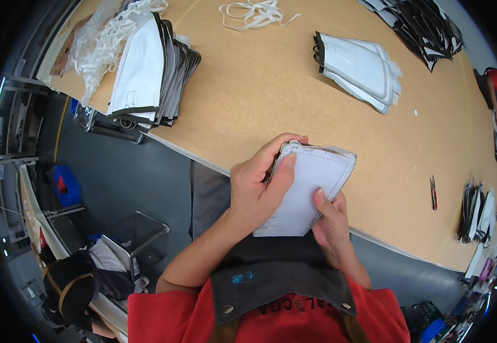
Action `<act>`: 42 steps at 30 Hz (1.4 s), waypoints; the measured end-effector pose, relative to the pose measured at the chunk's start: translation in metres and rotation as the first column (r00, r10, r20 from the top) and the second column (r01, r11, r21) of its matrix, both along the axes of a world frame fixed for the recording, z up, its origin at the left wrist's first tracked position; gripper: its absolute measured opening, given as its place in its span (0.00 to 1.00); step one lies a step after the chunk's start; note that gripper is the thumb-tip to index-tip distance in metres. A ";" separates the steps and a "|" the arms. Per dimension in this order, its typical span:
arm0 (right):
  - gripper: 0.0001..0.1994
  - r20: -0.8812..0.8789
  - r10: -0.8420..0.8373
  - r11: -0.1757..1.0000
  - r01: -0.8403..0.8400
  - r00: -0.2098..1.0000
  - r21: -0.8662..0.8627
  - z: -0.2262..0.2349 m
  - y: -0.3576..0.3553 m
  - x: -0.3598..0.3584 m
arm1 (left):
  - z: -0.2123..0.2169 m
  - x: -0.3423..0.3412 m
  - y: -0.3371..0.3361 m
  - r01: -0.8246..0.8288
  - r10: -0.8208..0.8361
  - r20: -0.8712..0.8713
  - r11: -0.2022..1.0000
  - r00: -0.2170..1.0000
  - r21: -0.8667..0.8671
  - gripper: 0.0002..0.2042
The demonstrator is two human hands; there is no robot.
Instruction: The recorder is assembling a leather pouch or document holder by attaching adhesive strips and fitting a liner into a pre-cut leather panel.
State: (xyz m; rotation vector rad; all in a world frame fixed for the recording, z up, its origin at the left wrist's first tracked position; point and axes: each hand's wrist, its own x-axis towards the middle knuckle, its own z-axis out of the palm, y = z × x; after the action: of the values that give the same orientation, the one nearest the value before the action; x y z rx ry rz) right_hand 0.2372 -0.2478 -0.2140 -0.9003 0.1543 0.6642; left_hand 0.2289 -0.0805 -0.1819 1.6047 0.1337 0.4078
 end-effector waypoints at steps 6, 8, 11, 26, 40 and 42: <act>0.27 0.026 0.037 0.999 -0.036 0.999 -0.027 0.002 -0.002 -0.001 | 0.012 -0.001 0.001 0.039 -0.056 -0.096 0.984 0.994 -0.171 0.13; 0.27 0.024 0.036 0.999 -0.036 0.999 -0.015 0.001 -0.003 -0.001 | 0.014 -0.001 0.002 0.049 -0.064 -0.095 0.988 0.993 -0.147 0.13; 0.27 0.007 0.040 0.999 -0.040 0.999 -0.005 0.001 -0.004 -0.001 | 0.013 0.000 -0.001 0.024 -0.026 -0.048 0.998 0.999 -0.051 0.13; 0.26 -0.022 0.031 1.000 -0.031 0.999 -0.002 0.002 -0.002 -0.001 | 0.007 0.000 -0.007 -0.089 0.082 0.054 0.986 0.995 0.140 0.13; 0.23 0.018 0.021 0.999 -0.020 1.000 -0.034 0.005 0.003 -0.001 | -0.007 -0.002 -0.005 -0.167 0.139 0.097 0.904 0.985 0.393 0.23; 0.23 0.017 0.045 0.998 -0.045 0.999 -0.032 0.005 0.000 0.001 | -0.002 -0.003 -0.004 -0.110 0.106 0.031 0.970 0.994 0.215 0.22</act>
State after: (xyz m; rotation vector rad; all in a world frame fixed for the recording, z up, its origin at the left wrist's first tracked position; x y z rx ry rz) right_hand 0.2382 -0.2478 -0.2088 -0.9422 0.1293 0.6970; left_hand 0.2264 -0.0848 -0.1835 1.8128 0.1673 0.5367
